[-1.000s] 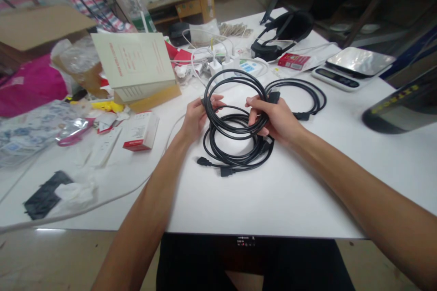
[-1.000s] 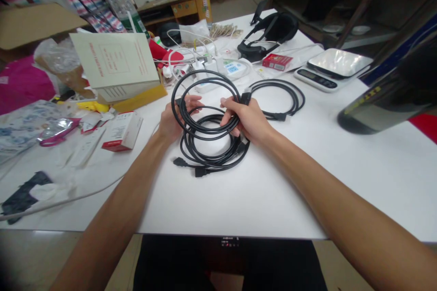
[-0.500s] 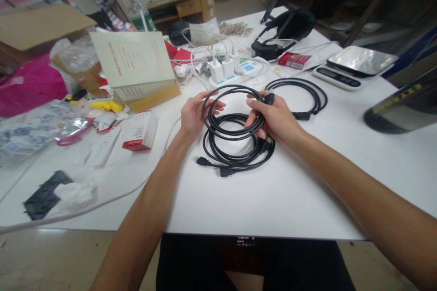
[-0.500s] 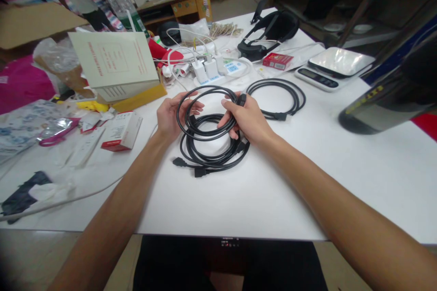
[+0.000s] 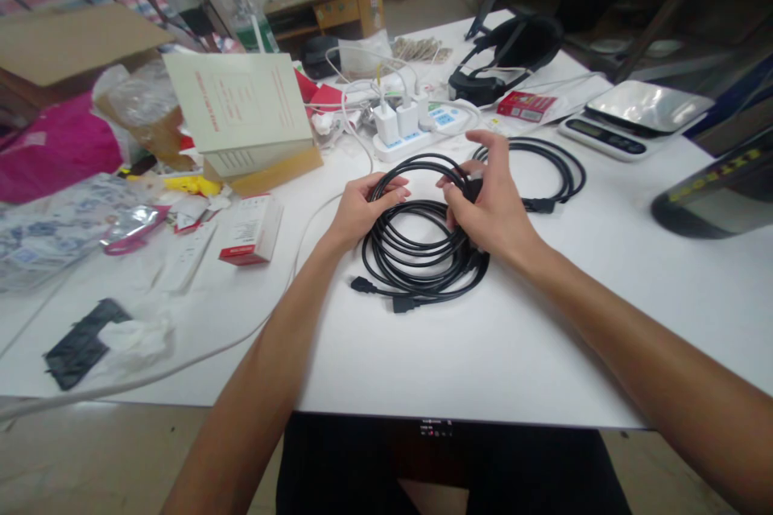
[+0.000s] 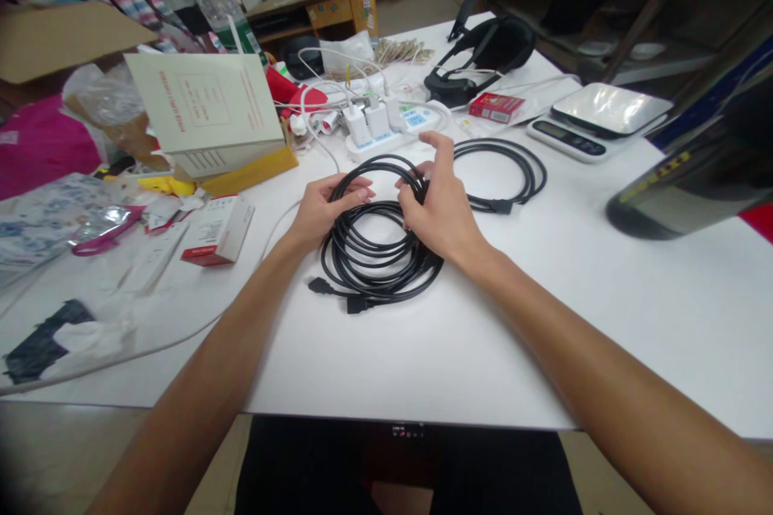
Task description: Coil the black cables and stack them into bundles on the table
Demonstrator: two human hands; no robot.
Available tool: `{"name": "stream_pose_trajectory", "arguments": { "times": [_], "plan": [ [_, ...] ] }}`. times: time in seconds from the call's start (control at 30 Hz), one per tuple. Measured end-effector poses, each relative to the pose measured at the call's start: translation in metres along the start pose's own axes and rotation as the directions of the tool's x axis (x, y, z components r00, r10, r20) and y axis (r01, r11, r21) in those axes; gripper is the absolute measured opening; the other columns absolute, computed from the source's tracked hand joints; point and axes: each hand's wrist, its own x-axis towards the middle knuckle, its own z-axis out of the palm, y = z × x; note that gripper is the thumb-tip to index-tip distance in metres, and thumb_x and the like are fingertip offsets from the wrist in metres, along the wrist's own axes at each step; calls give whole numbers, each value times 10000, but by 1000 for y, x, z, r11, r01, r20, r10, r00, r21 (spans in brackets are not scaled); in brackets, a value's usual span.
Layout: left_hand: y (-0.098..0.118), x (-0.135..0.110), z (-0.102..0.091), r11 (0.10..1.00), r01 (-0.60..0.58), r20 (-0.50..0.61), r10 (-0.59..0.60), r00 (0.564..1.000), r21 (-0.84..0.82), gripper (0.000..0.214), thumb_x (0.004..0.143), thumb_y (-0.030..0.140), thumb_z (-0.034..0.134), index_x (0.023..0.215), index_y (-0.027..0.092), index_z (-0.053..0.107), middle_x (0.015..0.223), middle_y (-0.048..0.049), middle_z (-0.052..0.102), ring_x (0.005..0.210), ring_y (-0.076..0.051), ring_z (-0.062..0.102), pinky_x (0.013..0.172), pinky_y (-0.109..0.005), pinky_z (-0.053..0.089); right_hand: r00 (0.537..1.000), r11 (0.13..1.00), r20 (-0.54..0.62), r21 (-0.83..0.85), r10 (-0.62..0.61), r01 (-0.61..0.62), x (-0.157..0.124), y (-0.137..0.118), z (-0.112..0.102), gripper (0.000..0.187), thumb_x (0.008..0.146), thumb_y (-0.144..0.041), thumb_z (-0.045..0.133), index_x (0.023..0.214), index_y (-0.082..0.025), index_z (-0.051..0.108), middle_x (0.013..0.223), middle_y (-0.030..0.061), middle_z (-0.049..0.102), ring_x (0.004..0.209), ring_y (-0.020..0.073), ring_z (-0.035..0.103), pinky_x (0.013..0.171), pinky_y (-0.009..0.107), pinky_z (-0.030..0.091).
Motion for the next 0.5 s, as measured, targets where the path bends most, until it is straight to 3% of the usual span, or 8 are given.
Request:
{"name": "stream_pose_trajectory", "arguments": {
  "times": [0.13,0.3,0.4,0.5],
  "plan": [
    [1,1,1,999,-15,2,15,1000,31,403,807,424,898,1091,156,796,1016,-100,832,1010,-238,773,1000,-370,562,972,945,-32,-246,-231,216,3,15,3,685,1005,-436,539,1600,-198,300,1491,209,541,1181,314,643,964,488,573],
    [-1,2,1,999,-38,17,38,999,-15,432,825,352,869,1198,170,753,1016,-78,827,967,-215,771,1006,-379,568,923,831,23,-427,-383,356,2,15,2,480,1048,-560,496,1368,-214,586,1578,225,423,1441,400,449,1144,596,419],
    [-3,2,1,999,-37,23,38,999,-24,450,844,307,837,1262,173,740,1034,-79,826,993,-222,776,1016,-390,574,870,748,110,-467,-480,472,-1,5,-3,518,1026,-658,524,1276,-219,634,1549,213,493,1436,423,435,1142,610,359],
    [-5,3,0,999,-35,22,36,999,-25,423,848,292,827,1243,162,751,1042,-82,827,989,-218,776,1015,-389,582,748,666,338,-341,-571,663,-6,-5,-5,604,976,-759,563,1126,-181,657,1223,174,691,1144,321,611,1037,472,415]
  ]
}}
